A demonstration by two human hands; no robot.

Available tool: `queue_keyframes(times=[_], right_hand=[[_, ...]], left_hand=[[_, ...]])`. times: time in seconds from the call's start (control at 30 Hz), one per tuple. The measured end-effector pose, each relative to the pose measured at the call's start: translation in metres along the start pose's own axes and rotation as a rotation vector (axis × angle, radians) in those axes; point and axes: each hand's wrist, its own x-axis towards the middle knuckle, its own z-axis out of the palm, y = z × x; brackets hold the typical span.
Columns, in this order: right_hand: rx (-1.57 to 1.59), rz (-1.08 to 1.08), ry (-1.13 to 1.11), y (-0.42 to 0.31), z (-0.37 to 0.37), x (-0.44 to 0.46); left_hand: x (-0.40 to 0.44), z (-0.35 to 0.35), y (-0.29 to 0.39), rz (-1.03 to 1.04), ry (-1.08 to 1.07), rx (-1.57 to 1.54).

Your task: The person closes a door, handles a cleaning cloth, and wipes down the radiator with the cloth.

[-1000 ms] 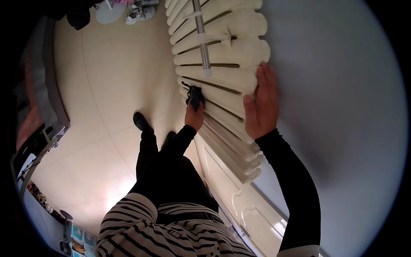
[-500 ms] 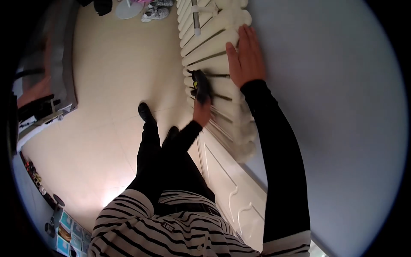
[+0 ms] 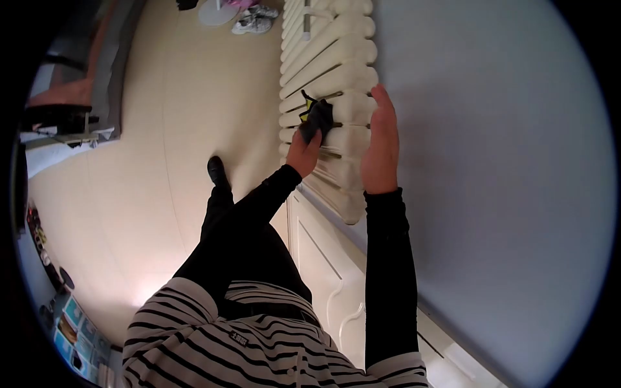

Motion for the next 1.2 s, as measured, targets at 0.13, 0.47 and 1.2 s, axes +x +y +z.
queue_keyframes(times=[0.13, 0.47, 1.2], right_hand=[[-0.234, -0.009, -0.032, 0.011, 0.016, -0.011], [-0.860, -0.165, -0.202, 0.036, 0.037, -0.015], [-0.785, 0.102, -0.085, 0.031, 0.051, -0.011]], left_hand=[[-0.031, 0.018, 0.029, -0.018, 0.097, -0.039], [-0.010, -0.013, -0.156, -0.104, -0.008, 0.201], [0.023, -0.015, -0.015, 0.155, 0.069, 0.175]])
